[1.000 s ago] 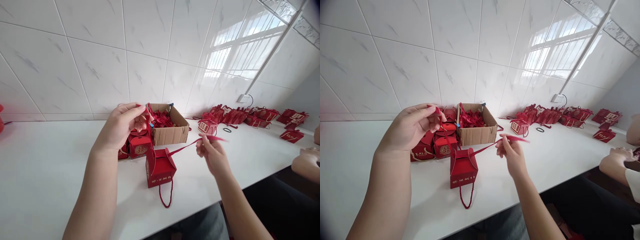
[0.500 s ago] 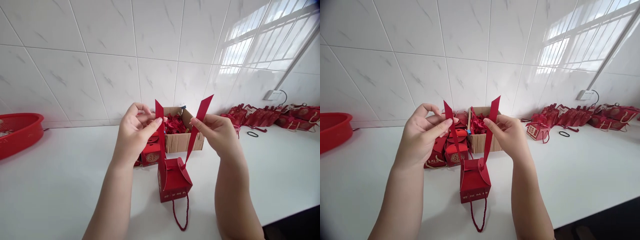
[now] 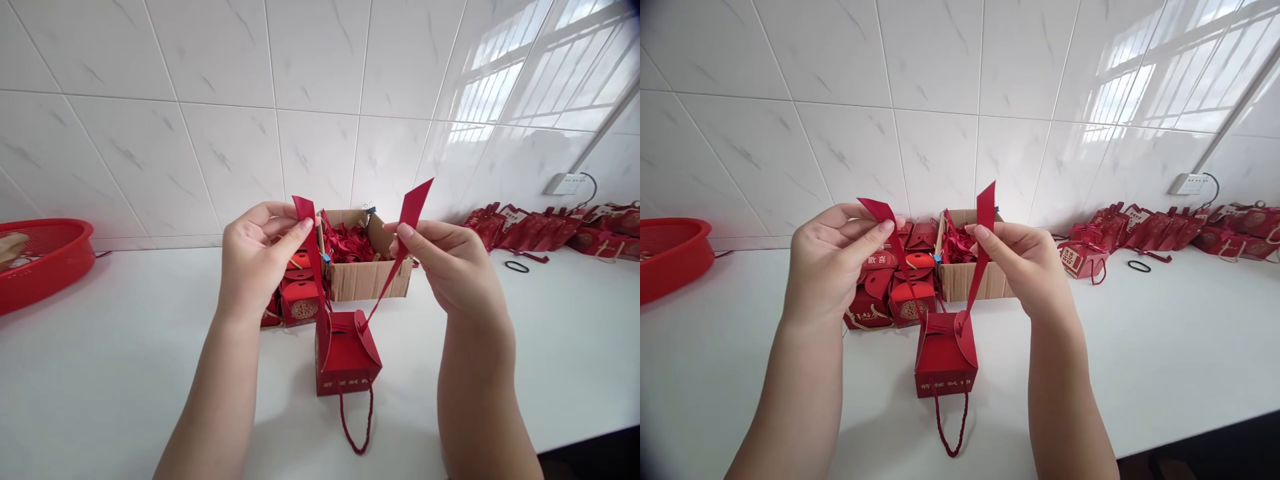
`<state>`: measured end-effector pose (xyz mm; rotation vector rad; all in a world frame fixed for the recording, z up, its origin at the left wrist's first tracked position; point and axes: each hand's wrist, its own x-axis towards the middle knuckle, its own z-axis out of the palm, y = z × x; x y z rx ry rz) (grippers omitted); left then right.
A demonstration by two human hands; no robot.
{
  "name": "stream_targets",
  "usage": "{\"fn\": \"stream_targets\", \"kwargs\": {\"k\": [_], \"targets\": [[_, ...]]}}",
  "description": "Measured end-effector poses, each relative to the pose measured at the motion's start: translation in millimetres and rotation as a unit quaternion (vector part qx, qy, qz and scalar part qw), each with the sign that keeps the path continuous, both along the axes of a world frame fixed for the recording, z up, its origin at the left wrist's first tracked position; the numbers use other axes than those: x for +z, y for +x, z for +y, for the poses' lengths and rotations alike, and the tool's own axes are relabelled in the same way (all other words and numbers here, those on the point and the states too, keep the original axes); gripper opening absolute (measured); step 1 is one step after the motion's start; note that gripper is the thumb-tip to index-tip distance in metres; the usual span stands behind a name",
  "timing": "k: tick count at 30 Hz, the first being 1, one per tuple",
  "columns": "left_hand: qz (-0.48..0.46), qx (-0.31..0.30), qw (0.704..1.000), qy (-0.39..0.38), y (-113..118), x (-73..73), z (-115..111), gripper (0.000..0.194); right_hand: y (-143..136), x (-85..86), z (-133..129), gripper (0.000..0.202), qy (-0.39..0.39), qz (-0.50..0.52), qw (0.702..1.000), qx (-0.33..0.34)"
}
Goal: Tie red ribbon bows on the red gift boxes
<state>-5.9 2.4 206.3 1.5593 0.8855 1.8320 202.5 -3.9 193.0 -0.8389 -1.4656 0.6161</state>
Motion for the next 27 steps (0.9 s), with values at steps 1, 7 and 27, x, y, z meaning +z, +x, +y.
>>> {"fn": "stream_targets", "kwargs": {"k": [1,7,27], "targets": [[0.0,0.007,1.0,0.006,1,0.0,0,0.016,0,0.3,-1,0.02,0.003,0.009,1.0,0.003],[0.001,0.039,0.999,0.029,6,-0.4,-4,0.015,-2,3.0,-6,0.023,0.01,0.028,0.999,0.02],[-0.032,0.066,0.996,0.053,21,-2.6,-16,0.013,-28,-2.1,-5,0.026,0.154,0.077,0.98,-0.095]]}}
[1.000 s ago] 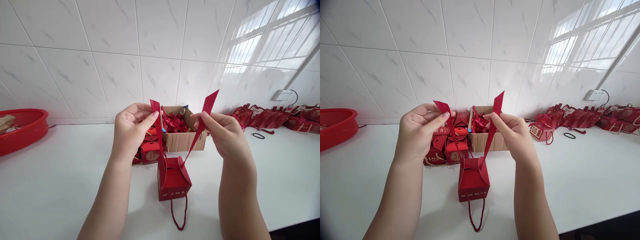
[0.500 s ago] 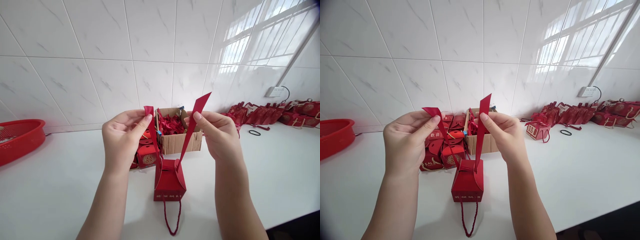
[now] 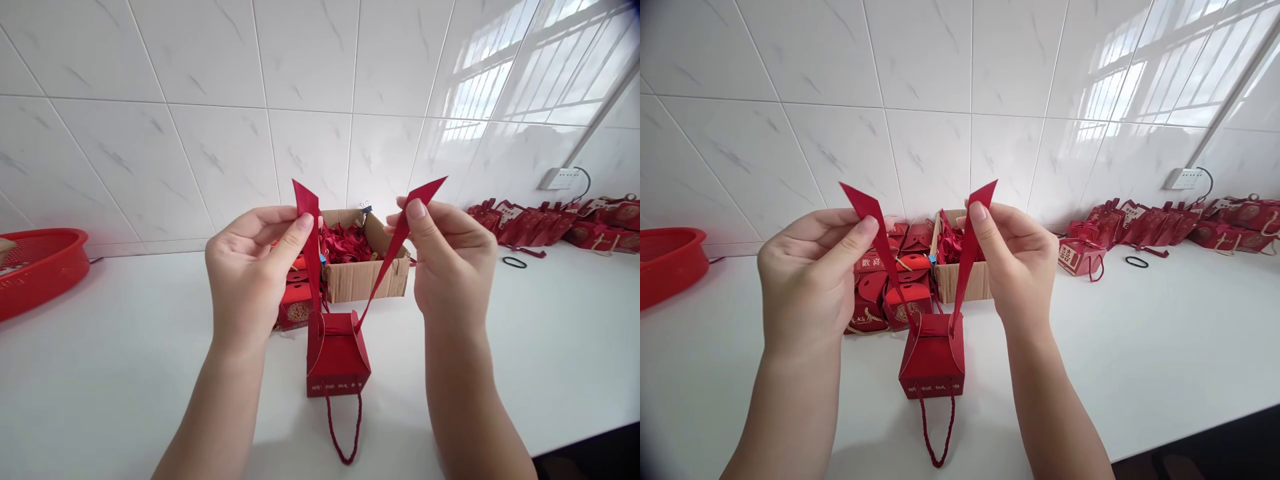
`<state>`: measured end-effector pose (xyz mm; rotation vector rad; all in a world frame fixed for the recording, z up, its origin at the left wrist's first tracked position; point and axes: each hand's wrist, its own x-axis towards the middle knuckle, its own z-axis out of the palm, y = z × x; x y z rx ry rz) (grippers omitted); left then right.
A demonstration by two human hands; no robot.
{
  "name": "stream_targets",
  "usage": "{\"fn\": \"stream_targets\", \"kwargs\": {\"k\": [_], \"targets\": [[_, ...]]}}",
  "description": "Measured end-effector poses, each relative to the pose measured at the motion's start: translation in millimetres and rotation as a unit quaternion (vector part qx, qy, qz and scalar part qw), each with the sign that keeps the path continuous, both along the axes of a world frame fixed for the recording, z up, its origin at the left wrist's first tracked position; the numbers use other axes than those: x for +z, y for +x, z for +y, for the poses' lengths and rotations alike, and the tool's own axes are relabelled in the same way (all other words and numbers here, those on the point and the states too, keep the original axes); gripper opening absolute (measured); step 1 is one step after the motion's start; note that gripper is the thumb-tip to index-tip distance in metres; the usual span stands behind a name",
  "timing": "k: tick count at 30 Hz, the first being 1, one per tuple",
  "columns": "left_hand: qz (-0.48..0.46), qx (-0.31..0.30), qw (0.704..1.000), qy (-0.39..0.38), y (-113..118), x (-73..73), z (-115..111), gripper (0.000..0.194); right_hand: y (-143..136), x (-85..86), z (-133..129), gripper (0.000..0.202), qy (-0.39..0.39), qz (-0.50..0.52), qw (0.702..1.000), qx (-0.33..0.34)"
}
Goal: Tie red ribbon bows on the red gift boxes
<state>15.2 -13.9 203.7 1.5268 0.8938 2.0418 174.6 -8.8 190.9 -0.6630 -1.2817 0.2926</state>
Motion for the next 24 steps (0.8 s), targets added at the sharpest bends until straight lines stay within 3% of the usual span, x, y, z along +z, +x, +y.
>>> {"fn": "stream_targets", "kwargs": {"k": [13,24], "targets": [[-0.033,-0.025,0.999,0.011,-5.7,-0.2,5.6,0.01,-5.8,2.2,-0.7,0.018,0.04,0.03,0.998,-0.025],[-0.012,-0.04,0.999,0.004,-4.6,-0.3,1.5,0.008,-6.9,-0.1,-1.0,0.021,-0.007,0.024,1.0,0.012]]}}
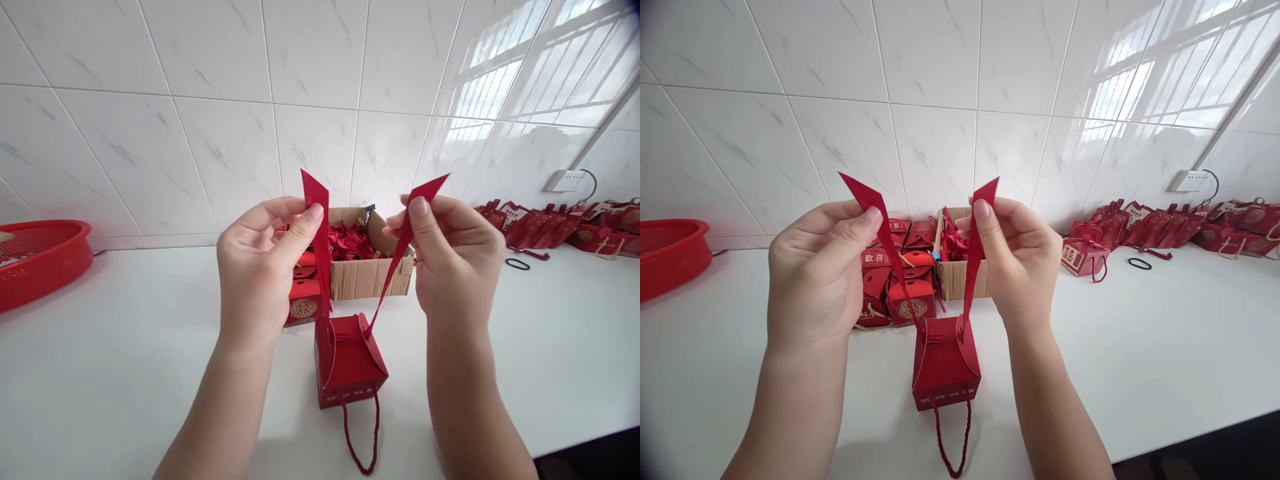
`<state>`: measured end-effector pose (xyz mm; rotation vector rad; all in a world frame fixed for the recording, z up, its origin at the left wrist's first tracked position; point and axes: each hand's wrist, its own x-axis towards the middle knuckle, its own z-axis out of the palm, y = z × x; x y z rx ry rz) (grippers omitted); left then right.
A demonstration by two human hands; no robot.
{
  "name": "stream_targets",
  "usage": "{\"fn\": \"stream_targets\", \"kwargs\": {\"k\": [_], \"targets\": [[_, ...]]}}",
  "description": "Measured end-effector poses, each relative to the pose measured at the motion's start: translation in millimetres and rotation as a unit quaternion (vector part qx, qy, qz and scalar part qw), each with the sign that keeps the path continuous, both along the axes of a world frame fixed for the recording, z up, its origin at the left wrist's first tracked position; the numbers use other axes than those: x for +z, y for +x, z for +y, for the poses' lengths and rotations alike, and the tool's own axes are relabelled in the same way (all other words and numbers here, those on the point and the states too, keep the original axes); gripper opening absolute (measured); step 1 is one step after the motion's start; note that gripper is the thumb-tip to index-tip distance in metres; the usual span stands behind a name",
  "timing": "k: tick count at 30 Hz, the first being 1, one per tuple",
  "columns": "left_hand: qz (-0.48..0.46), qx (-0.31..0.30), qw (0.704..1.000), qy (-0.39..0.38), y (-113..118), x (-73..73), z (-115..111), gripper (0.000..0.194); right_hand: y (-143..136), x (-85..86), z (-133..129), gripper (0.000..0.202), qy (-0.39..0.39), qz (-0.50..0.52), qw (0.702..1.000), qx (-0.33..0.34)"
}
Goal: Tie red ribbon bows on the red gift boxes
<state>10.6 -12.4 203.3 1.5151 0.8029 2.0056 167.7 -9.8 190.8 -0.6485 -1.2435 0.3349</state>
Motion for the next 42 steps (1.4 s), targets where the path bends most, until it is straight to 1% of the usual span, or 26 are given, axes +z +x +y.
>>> {"fn": "stream_targets", "kwargs": {"k": [2,4,7,9,11,12,14,16,18,20,22,25,27,29,31,34,36,38,40,42], "targets": [[0.015,-0.022,1.0,-0.008,0,-0.1,-1,0.008,0,0.7,-1,0.019,-0.036,-0.025,0.999,0.033],[0.053,-0.052,0.997,-0.026,1,0.5,-3,0.009,1,1.9,-3,0.017,-0.078,-0.057,0.992,0.085],[0.13,-0.079,0.987,-0.048,4,2.2,-5,0.01,3,4.1,-4,0.015,-0.138,-0.102,0.968,0.183],[0.169,-0.071,0.982,-0.053,5,3.1,-6,0.011,4,5.2,-3,0.016,-0.163,-0.115,0.948,0.249],[0.186,-0.043,0.98,-0.06,5,3.5,-6,0.016,4,5.9,-3,0.017,-0.174,-0.114,0.931,0.3],[0.187,-0.029,0.98,-0.061,5,3.3,-5,0.022,4,6.1,-2,0.017,-0.176,-0.109,0.927,0.314],[0.187,-0.007,0.98,-0.062,4,2.5,-3,0.03,3,6.1,-1,0.019,-0.182,-0.099,0.925,0.319],[0.192,-0.003,0.98,-0.056,4,1.2,-1,0.026,2,5.7,-1,0.022,-0.193,-0.085,0.926,0.313],[0.194,-0.013,0.98,-0.053,5,0.3,1,0.021,2,5.1,1,0.023,-0.211,-0.065,0.922,0.317],[0.192,-0.042,0.978,-0.066,4,0.2,2,0.02,2,4.1,3,0.022,-0.226,-0.046,0.911,0.341],[0.2,-0.096,0.97,-0.099,3,1.0,2,0.02,3,3.0,6,0.02,-0.231,-0.035,0.898,0.372],[0.229,-0.201,0.94,-0.156,-1,2.2,3,0.021,5,1.0,12,0.018,-0.22,-0.032,0.889,0.4],[0.248,-0.254,0.916,-0.184,-5,2.0,6,0.023,8,-0.1,15,0.018,-0.205,-0.035,0.892,0.402],[0.262,-0.274,0.903,-0.204,-9,1.1,9,0.025,13,-0.7,18,0.018,-0.189,-0.054,0.896,0.398],[0.27,-0.272,0.898,-0.218,-11,0.2,13,0.026,20,-0.3,19,0.018,-0.178,-0.111,0.896,0.391],[0.281,-0.255,0.897,-0.226,-13,-0.3,16,0.028,29,1.7,16,0.018,-0.165,-0.258,0.881,0.36],[0.284,-0.236,0.904,-0.217,-14,-0.4,17,0.032,32,3.1,11,0.019,-0.168,-0.354,0.868,0.305],[0.279,-0.22,0.912,-0.203,-14,-0.7,18,0.032,32,3.5,7,0.02,-0.18,-0.415,0.863,0.223],[0.272,-0.223,0.914,-0.202,-14,-1.1,18,0.028,29,2.9,5,0.022,-0.184,-0.437,0.868,0.148],[0.264,-0.236,0.91,-0.216,-15,-1.3,18,0.027,26,1.7,5,0.023,-0.177,-0.438,0.874,0.111]]}}
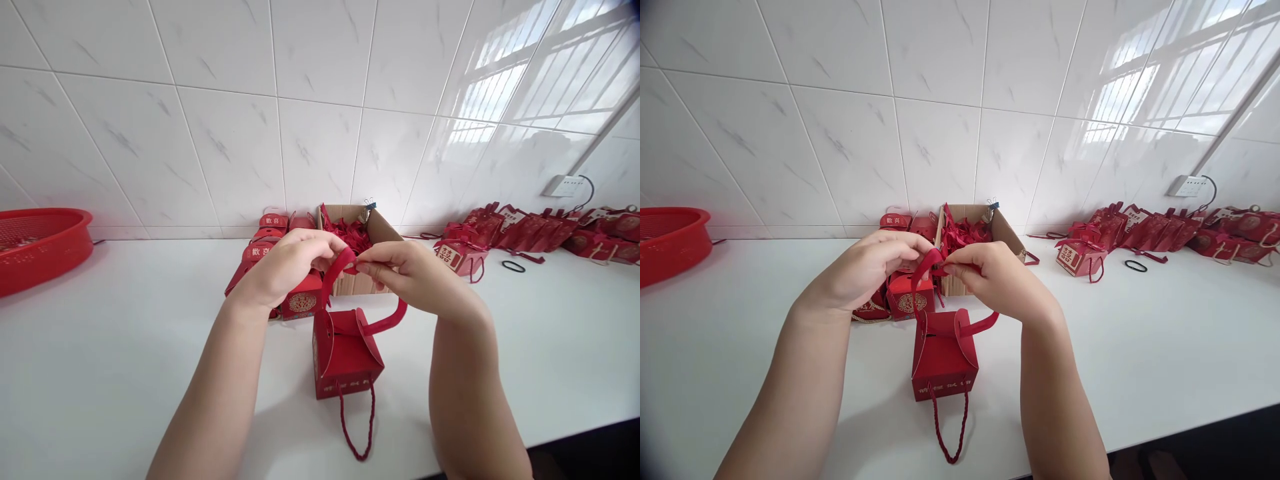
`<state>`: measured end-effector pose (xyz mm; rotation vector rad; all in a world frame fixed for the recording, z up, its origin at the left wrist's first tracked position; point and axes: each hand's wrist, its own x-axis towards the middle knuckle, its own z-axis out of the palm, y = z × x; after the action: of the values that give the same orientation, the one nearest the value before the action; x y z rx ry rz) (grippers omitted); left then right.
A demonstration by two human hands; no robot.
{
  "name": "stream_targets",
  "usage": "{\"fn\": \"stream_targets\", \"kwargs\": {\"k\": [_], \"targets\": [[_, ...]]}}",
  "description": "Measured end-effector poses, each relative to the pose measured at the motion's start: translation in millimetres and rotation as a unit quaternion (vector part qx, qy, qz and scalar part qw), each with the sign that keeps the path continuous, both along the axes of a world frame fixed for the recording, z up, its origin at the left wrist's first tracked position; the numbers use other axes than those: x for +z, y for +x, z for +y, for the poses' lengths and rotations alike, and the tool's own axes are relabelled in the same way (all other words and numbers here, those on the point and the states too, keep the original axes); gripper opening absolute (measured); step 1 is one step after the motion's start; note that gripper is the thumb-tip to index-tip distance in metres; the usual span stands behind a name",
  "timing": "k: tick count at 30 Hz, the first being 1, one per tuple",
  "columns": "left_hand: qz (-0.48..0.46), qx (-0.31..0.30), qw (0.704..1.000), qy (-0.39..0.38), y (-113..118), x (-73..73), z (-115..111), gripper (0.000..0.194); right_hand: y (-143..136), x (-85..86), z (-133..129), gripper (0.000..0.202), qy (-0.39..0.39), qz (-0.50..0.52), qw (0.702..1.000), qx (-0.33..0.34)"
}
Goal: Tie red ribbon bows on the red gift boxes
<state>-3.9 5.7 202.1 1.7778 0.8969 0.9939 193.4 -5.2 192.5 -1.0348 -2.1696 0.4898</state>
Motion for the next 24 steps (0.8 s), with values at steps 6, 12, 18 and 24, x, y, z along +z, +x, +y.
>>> {"fn": "stream_targets", "kwargs": {"k": [6,12,18,24], "targets": [[0.056,0.007,0.998,0.032,-2.6,0.7,-4.0,0.03,-2.5,-1.0,3.8,0.027,-0.009,0.029,0.999,-0.026],[0.084,0.041,0.993,0.069,-1.9,-5.8,-2.8,0.028,-4.2,1.2,4.4,0.029,-0.015,0.057,0.998,-0.017],[0.068,0.102,0.978,0.166,3.9,-7.1,-0.3,0.012,-6.9,0.0,5.9,0.033,-0.045,0.102,0.994,0.007],[0.115,0.141,0.949,0.257,3.1,-2.5,-9.1,0.012,-2.5,1.4,5.3,0.028,-0.082,0.208,0.975,0.007]]}}
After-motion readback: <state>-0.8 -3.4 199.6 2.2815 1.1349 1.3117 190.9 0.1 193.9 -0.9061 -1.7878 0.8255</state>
